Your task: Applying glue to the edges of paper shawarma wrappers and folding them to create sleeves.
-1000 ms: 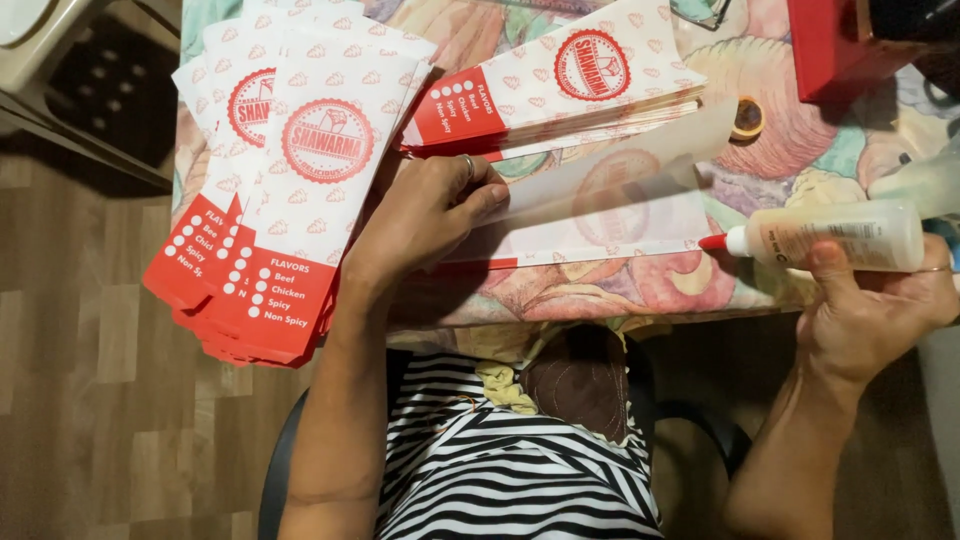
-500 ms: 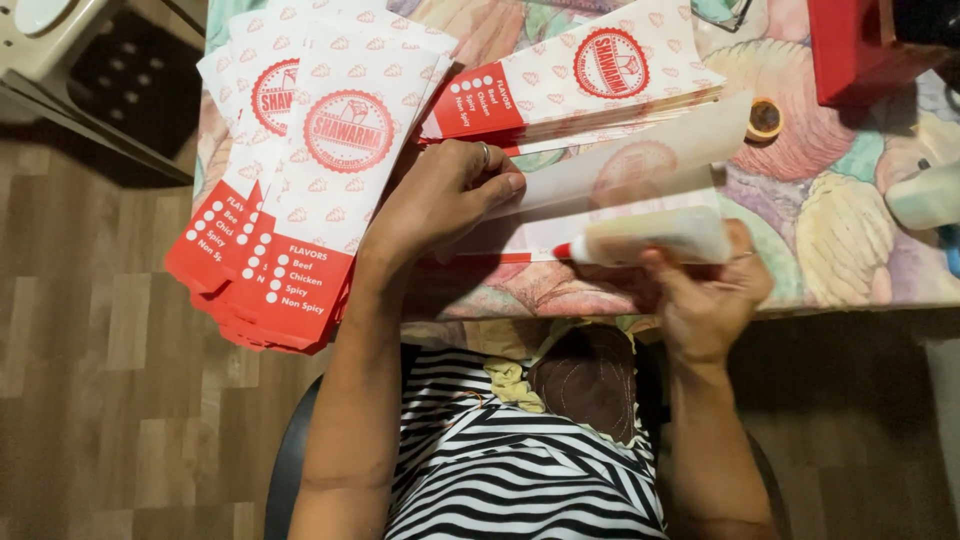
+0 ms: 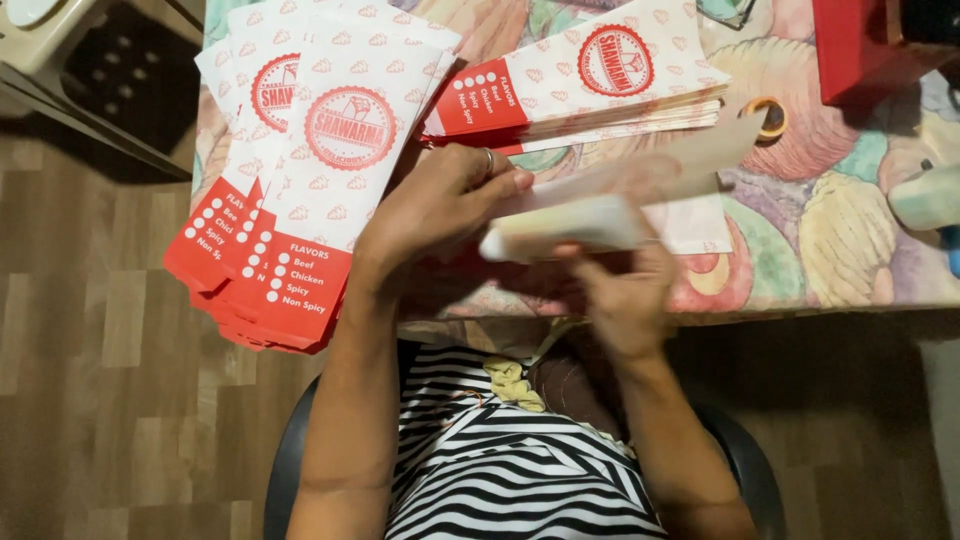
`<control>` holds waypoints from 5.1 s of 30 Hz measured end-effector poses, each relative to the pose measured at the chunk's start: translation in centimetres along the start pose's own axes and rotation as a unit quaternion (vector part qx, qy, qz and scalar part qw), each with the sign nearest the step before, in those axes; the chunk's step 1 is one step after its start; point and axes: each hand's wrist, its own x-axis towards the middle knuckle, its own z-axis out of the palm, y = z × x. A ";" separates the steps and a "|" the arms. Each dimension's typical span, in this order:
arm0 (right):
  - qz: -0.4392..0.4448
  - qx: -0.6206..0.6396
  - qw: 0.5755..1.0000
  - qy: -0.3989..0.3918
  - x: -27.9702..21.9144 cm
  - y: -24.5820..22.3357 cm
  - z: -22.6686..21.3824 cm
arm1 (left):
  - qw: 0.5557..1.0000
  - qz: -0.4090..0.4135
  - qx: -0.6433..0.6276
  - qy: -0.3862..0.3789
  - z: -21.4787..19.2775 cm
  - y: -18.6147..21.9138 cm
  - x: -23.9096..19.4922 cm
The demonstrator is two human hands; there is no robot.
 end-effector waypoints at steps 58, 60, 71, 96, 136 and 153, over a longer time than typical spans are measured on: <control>-0.053 -0.646 0.736 -0.195 8.8 -4.7 -8.8 | 0.875 0.204 0.388 0.205 11.6 0.9 -6.8; -0.074 -0.641 0.744 -0.174 9.4 -5.3 -8.7 | 0.852 0.188 0.451 0.189 10.8 1.8 -7.5; -0.127 -0.501 0.812 -0.272 14.4 -4.8 -4.2 | 0.930 -0.011 -0.014 0.368 -2.0 2.4 -12.1; 0.059 -0.626 0.774 -0.069 7.9 -5.8 -19.6 | 0.900 0.281 0.299 0.149 5.7 0.1 -5.0; -0.157 -0.257 0.945 0.126 3.4 -2.7 -21.1 | 0.980 0.116 0.153 0.058 0.0 0.7 -1.1; -0.080 -0.059 0.995 0.009 1.6 0.0 -1.9 | 0.998 0.040 0.038 0.018 -1.3 -0.6 0.6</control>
